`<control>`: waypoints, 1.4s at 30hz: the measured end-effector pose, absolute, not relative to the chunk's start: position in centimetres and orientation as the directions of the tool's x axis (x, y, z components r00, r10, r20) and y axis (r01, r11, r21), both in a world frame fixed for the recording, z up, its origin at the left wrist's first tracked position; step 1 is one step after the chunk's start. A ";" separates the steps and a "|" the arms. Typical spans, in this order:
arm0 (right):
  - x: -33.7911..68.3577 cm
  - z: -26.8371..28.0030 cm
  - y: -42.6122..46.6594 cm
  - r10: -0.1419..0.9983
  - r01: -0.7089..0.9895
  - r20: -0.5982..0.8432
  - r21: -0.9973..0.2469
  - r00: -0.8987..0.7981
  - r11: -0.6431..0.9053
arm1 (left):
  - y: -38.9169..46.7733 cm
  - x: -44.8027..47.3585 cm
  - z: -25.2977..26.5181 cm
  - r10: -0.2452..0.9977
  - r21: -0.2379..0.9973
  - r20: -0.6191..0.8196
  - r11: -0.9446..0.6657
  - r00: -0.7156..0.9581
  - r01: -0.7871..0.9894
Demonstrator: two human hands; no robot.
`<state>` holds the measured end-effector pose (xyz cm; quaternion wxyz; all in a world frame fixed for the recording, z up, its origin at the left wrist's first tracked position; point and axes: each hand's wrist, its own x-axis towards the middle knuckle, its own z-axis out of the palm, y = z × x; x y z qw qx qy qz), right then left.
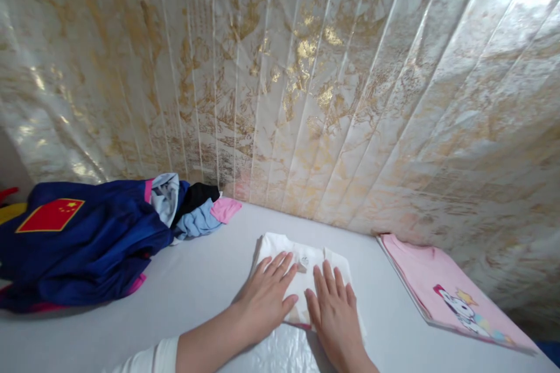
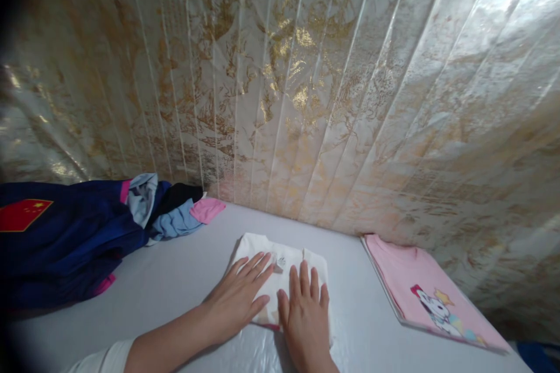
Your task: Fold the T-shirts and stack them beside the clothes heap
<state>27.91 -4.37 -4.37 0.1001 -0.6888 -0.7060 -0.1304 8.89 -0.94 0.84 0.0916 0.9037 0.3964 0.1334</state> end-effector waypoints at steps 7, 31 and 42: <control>28.6 -1.2 -2.1 0.958 0.990 0.263 -0.052 -0.113 0.131 | -3.4 5.0 -0.8 0.792 0.350 0.263 -0.611 0.552 0.710; 20.8 -1.4 10.5 0.872 0.647 0.325 -0.586 -0.365 0.489 | -5.2 1.5 2.6 0.969 0.713 -0.010 -0.166 0.247 0.681; 19.8 -2.8 11.4 0.874 0.699 0.382 -0.535 -0.301 0.475 | -3.7 2.2 1.3 0.927 0.654 0.150 -0.354 0.344 0.668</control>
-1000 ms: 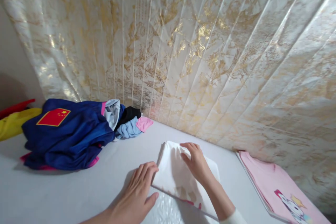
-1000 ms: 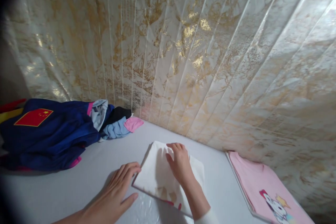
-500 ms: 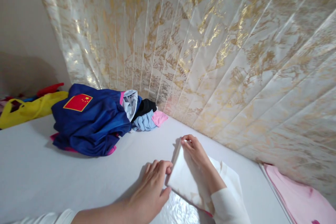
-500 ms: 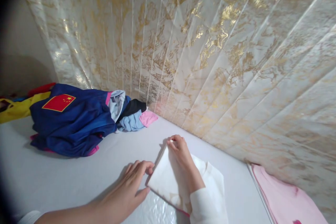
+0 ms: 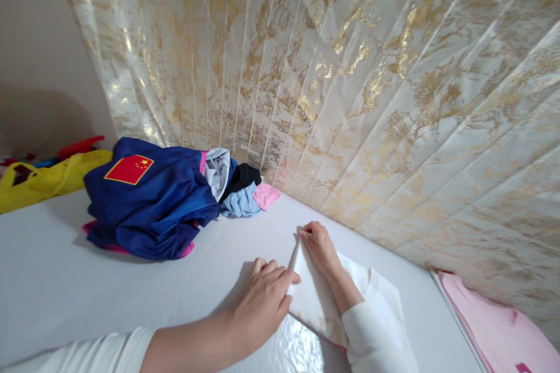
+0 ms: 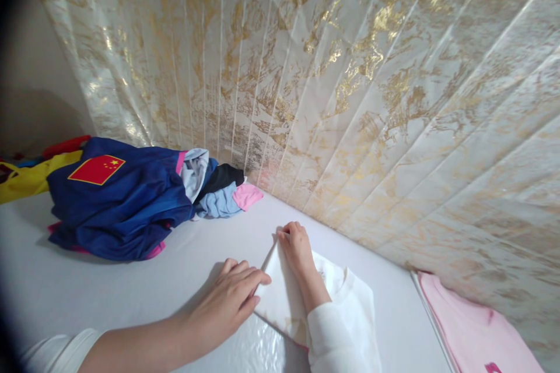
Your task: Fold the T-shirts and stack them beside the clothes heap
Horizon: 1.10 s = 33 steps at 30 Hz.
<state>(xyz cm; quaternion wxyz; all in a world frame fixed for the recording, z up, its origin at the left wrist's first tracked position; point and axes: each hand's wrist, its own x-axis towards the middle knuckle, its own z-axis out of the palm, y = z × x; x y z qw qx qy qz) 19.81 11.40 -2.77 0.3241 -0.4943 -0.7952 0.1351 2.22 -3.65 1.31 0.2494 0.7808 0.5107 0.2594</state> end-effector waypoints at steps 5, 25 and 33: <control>19.4 -2.5 10.1 0.874 0.701 0.397 -0.537 -0.281 0.470 | -4.2 2.2 1.5 0.930 0.658 0.115 -0.335 0.349 0.674; 19.4 -1.3 7.1 0.882 0.714 0.375 -0.530 -0.285 0.457 | -0.7 2.7 0.4 0.833 0.416 0.223 -0.552 0.507 0.723; 25.9 0.1 2.2 0.853 0.761 0.477 -0.468 -0.211 0.450 | 1.3 2.8 0.6 0.814 0.421 0.134 -0.563 0.565 0.711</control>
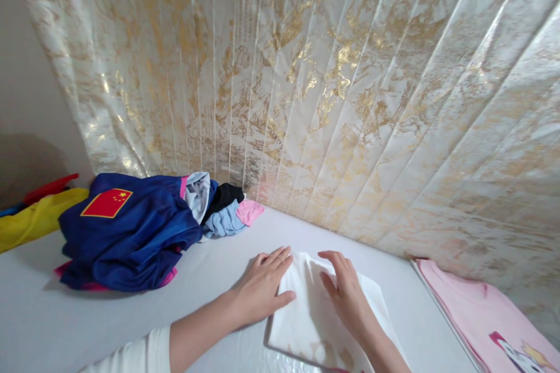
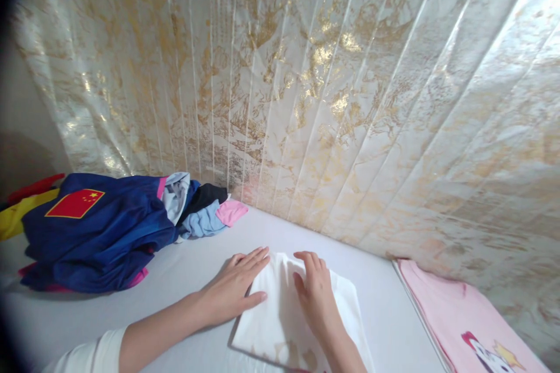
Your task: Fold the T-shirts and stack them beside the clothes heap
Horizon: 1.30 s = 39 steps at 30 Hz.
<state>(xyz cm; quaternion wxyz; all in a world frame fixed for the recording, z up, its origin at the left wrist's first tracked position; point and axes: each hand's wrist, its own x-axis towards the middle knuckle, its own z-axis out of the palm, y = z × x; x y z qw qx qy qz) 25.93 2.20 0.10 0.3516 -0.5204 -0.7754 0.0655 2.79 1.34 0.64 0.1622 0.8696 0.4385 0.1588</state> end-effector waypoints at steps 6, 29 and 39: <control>33.8 -3.0 -5.0 0.837 0.845 0.547 -0.451 0.005 0.289 | 2.7 3.1 0.9 0.820 0.398 0.103 -0.553 0.563 0.732; 36.2 -2.8 -12.3 0.893 0.859 0.415 -0.506 0.172 0.070 | 6.6 23.3 1.8 0.603 0.425 0.208 -0.765 0.770 0.484; 34.8 -1.8 -12.4 0.928 0.707 0.282 -0.706 0.242 0.030 | 7.2 23.0 0.1 0.641 0.608 0.290 -0.697 0.711 0.380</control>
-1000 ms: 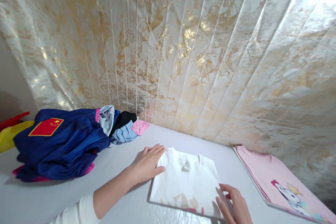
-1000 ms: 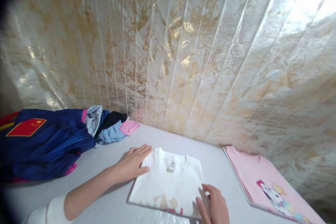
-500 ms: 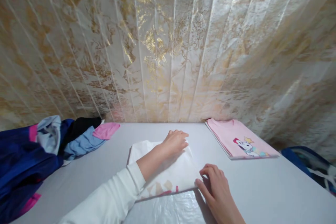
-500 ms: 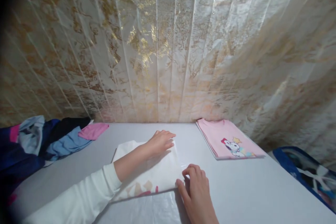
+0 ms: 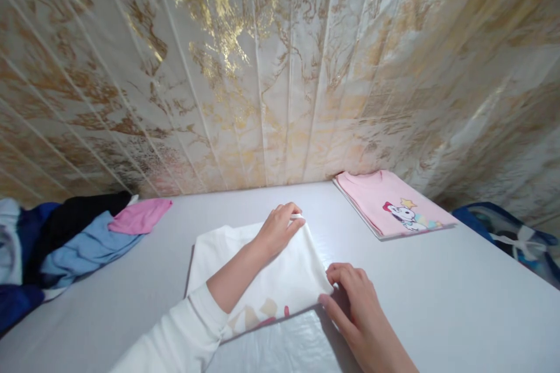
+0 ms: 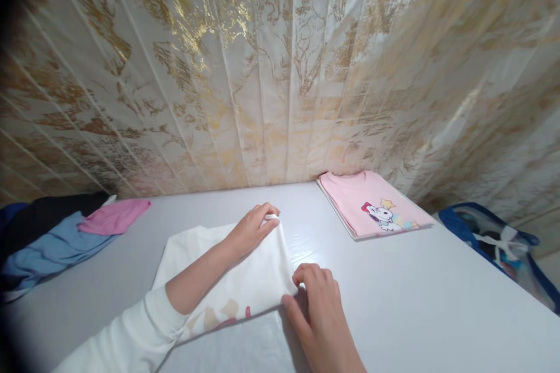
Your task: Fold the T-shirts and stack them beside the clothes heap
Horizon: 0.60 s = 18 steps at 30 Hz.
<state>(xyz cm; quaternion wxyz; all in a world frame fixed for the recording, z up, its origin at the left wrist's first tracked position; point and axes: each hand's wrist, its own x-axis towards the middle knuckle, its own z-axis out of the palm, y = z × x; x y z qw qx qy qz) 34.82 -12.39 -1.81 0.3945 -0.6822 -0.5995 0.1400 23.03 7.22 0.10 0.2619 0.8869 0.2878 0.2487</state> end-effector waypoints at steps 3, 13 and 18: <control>34.7 -1.9 -12.1 0.932 0.658 0.247 -0.753 0.266 0.012 | 7.0 23.0 0.0 0.644 0.620 0.297 -0.691 0.705 0.371; 34.1 -1.2 -11.1 0.910 0.685 0.264 -0.728 0.320 -0.030 | 6.9 23.1 -0.1 0.631 0.588 0.339 -0.721 0.698 0.366; 34.0 -0.8 -10.9 0.914 0.613 0.223 -0.790 0.339 -0.034 | 6.8 23.1 0.0 0.646 0.571 0.347 -0.720 0.680 0.393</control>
